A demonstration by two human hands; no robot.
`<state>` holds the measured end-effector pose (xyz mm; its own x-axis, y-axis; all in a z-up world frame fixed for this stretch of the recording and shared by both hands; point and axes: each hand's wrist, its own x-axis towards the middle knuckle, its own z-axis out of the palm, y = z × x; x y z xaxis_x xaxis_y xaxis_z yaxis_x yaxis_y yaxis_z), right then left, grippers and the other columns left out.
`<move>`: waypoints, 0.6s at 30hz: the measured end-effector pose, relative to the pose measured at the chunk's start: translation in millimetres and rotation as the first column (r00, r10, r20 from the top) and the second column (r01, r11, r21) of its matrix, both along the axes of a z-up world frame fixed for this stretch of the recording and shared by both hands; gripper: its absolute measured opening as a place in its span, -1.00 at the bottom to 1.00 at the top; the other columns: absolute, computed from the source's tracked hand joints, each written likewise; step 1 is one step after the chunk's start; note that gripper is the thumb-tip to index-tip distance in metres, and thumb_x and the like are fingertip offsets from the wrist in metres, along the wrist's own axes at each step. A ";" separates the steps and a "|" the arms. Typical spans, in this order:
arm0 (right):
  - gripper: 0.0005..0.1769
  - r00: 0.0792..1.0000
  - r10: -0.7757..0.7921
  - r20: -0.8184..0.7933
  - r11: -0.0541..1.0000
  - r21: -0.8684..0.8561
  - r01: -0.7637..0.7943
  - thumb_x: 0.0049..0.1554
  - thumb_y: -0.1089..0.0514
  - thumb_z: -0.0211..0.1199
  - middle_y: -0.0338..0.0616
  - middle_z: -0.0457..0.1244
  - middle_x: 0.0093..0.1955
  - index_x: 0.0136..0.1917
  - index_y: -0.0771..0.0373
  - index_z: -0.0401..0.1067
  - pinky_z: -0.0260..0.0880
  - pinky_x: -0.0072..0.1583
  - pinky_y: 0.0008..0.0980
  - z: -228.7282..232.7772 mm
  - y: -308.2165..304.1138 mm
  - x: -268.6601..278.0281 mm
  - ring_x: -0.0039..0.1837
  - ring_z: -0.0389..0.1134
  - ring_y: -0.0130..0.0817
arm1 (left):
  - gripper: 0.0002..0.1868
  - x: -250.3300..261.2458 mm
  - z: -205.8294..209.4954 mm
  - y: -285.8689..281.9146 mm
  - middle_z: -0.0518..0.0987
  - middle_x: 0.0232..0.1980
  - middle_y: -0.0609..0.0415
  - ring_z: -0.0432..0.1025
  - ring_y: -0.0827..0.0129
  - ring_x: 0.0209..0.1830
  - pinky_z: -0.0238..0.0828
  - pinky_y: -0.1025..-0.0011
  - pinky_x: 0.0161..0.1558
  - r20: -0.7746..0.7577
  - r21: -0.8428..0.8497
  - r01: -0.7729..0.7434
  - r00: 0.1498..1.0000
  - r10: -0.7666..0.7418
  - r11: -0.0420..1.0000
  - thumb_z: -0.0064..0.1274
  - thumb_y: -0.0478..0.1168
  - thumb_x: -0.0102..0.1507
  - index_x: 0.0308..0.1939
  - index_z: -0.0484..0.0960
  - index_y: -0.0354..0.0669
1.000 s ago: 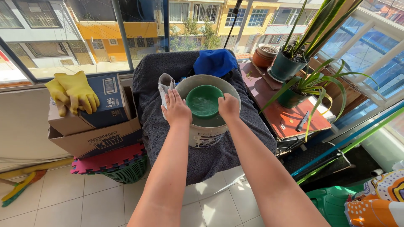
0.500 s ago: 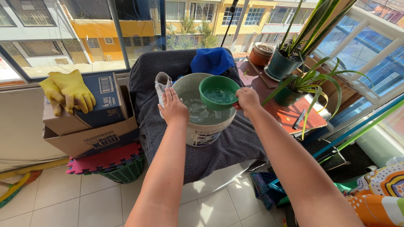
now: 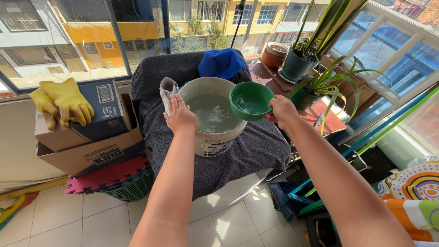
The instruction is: The person retrieves a utility knife from a kitchen drawer, walks to a balcony, uses the knife to trim leaves from snake plants in pots, then pours water from a bucket into a small bowl to water the plants individually.
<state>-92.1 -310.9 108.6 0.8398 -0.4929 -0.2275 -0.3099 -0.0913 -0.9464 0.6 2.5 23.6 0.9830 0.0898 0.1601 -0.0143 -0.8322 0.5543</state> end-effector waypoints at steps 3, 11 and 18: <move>-0.67 0.999 -0.012 -0.042 0.997 0.081 0.016 0.19 0.25 -0.05 -0.18 0.30 -0.12 0.21 0.08 0.32 0.42 -0.26 -0.48 12.4 -0.1 -16.4 -0.24 0.34 -0.39 | -0.32 -0.8 1.0 0.4 -0.17 0.70 0.17 -0.25 0.31 0.69 -0.27 0.01 0.56 0.003 -0.002 -0.001 1.000 0.001 1.000 -0.38 -0.07 0.45 0.64 -0.14 0.01; -0.75 0.999 -0.031 -0.023 0.951 0.306 0.037 0.22 0.32 -0.03 -0.12 0.28 -0.09 0.15 0.16 0.30 0.53 -0.13 -0.47 -11.6 -36.9 -31.6 -0.17 0.38 -0.38 | -0.31 0.3 3.0 0.4 -0.20 0.71 0.16 -0.28 0.31 0.69 -0.29 0.01 0.56 -0.021 0.041 0.003 1.000 -0.002 0.999 -0.41 -0.05 0.46 0.64 -0.20 0.00; -0.85 0.986 -0.166 -0.013 0.913 0.376 0.159 0.22 0.34 -0.01 0.03 0.25 -0.04 0.09 0.31 0.24 0.55 -0.13 -0.45 -22.5 -70.3 -45.8 -0.13 0.39 -0.30 | -0.21 5.7 24.7 -7.9 -0.37 0.68 0.01 -0.51 0.10 0.67 -0.57 -0.14 0.49 -0.202 0.251 -0.004 0.978 0.056 0.968 -0.39 0.10 0.41 0.61 -0.32 -0.03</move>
